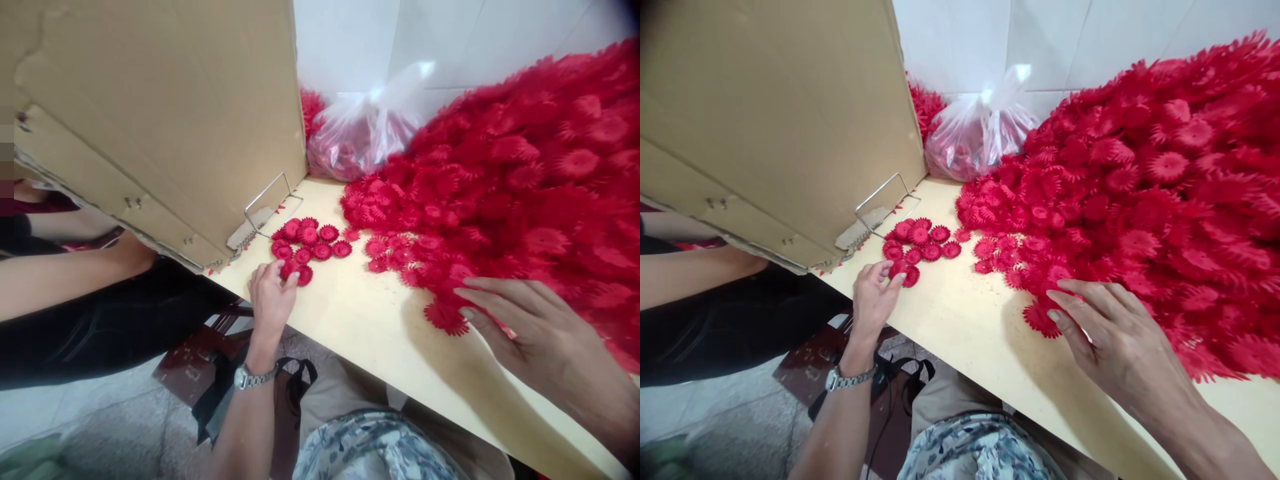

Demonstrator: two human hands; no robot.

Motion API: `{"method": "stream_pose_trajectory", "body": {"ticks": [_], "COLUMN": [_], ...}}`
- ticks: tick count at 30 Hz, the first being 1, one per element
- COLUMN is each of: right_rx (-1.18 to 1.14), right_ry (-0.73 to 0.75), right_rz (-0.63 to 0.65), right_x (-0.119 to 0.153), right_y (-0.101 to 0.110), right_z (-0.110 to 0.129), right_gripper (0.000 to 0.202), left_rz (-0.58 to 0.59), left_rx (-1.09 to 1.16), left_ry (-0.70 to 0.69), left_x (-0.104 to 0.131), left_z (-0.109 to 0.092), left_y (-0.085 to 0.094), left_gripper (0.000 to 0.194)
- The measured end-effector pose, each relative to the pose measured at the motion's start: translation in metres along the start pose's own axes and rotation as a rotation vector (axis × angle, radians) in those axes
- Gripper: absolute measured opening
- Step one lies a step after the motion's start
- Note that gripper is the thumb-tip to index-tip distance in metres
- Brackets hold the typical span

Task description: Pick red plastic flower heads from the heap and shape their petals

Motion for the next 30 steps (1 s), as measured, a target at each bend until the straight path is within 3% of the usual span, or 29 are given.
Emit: {"method": "stream_pose_trajectory", "body": {"ticks": [4, 6, 7, 10, 13, 16, 19, 25, 30], "right_rx": [-0.021, -0.061, -0.103, -0.347, -0.610, -0.748, -0.803, -0.874, -1.080], "right_ry": [-0.026, -0.063, -0.088, -0.193, -0.315, -0.428, -0.538, -0.534, -0.642], "right_rz": [0.000, -0.012, -0.020, -0.011, 0.030, 0.078, 0.077, -0.003, 0.065], "right_x": [0.002, -0.002, -0.005, -0.020, -0.032, -0.034, -0.026, -0.008, 0.003], "right_y": [0.001, 0.004, 0.006, 0.012, 0.013, 0.008, 0.005, 0.007, 0.011], "right_z": [0.000, 0.006, 0.010, 0.031, 0.050, 0.056, 0.053, 0.049, 0.045], "right_gripper": [0.020, 0.019, 0.018, 0.016, 0.021, 0.015, 0.007, 0.006, 0.013], "left_rz": [-0.155, -0.143, -0.053, 0.423, 0.762, 0.941, 1.028, 0.966, 0.970], "left_rx": [0.441, 0.726, 0.935, 1.485, 1.761, 1.863, 1.878, 1.789, 1.552], "left_ry": [0.133, 0.181, 0.199, 0.325, 0.486, 0.577, 0.593, 0.590, 0.592], "left_x": [0.009, 0.020, 0.027, 0.053, 0.078, 0.094, 0.103, 0.107, 0.105], "left_z": [0.002, -0.010, -0.020, -0.060, -0.095, -0.114, -0.124, -0.137, -0.141], "left_y": [0.008, 0.016, 0.018, 0.016, 0.007, -0.006, -0.017, -0.026, -0.024], "left_gripper": [0.036, 0.041, 0.038, 0.030, 0.028, 0.026, 0.024, 0.009, 0.023]}}
Point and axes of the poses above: each hand's wrist, its own x-axis away from the middle knuckle, its own y-axis out of the back of the hand, z = x × y, the point moved 2 cm from there along -x, towards the middle knuckle, and after that the axes turned 3 degrees about z, right-handed, at the moved point
